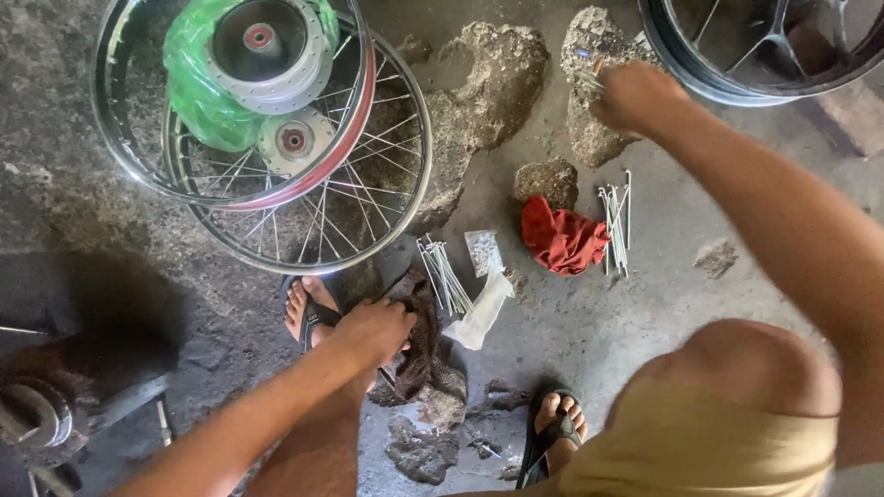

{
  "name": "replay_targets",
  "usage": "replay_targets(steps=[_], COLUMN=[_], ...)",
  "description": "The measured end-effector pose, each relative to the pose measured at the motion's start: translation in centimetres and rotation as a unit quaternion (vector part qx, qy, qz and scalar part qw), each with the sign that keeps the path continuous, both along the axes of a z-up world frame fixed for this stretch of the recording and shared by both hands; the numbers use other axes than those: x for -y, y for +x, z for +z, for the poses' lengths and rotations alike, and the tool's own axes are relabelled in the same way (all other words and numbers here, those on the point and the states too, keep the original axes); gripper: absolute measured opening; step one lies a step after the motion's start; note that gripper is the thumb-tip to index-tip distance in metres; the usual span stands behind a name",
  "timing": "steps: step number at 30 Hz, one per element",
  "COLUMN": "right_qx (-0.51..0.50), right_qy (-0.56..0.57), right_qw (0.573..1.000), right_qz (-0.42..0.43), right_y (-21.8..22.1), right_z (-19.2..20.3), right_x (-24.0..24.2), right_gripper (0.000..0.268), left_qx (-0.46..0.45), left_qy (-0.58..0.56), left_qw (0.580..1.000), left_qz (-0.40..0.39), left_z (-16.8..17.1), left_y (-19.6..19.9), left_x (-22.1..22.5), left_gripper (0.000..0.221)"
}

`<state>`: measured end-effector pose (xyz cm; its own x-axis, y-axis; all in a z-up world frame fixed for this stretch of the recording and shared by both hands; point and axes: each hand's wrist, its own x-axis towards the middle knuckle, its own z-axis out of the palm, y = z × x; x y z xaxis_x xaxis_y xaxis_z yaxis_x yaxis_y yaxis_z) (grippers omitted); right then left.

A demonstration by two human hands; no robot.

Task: Sorting and aligning metal spokes in preparation for lacing a motorcycle wheel hub.

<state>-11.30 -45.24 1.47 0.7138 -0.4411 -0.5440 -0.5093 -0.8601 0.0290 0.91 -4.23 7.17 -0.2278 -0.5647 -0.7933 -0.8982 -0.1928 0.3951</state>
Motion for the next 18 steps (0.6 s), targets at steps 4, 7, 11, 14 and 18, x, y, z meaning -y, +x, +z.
replay_targets(steps=[4, 7, 11, 14, 18], right_qx=[-0.054, -0.130, 0.087, 0.144, 0.096], right_qy=[0.032, 0.002, -0.010, -0.029, -0.055], right_qw=[0.995, 0.966, 0.956, 0.941, 0.946], right_qz=[-0.074, -0.223, -0.280, -0.305, -0.306], right_y=[-8.0, -12.2, -16.5, -18.9, -17.6], right_z=[-1.3, -3.3, -10.0, -15.0, -12.3], right_x=[-1.5, -5.8, -8.7, -8.9, -10.3], right_gripper=[0.035, 0.067, 0.077, 0.056, 0.042], left_qx=[0.010, 0.003, 0.080, 0.096, 0.081], left_qy=[0.030, -0.061, -0.206, -0.235, -0.219], left_qw=[0.999, 0.997, 0.973, 0.967, 0.972], left_qz=[0.009, 0.050, 0.071, -0.029, -0.033], left_z=[-0.2, -2.1, -7.7, -8.8, -11.1], left_y=[0.2, -0.1, -0.8, -0.7, -1.1], left_x=[-0.3, -2.8, -6.6, -7.3, -7.6], left_gripper=[0.018, 0.014, 0.024, 0.021, 0.023])
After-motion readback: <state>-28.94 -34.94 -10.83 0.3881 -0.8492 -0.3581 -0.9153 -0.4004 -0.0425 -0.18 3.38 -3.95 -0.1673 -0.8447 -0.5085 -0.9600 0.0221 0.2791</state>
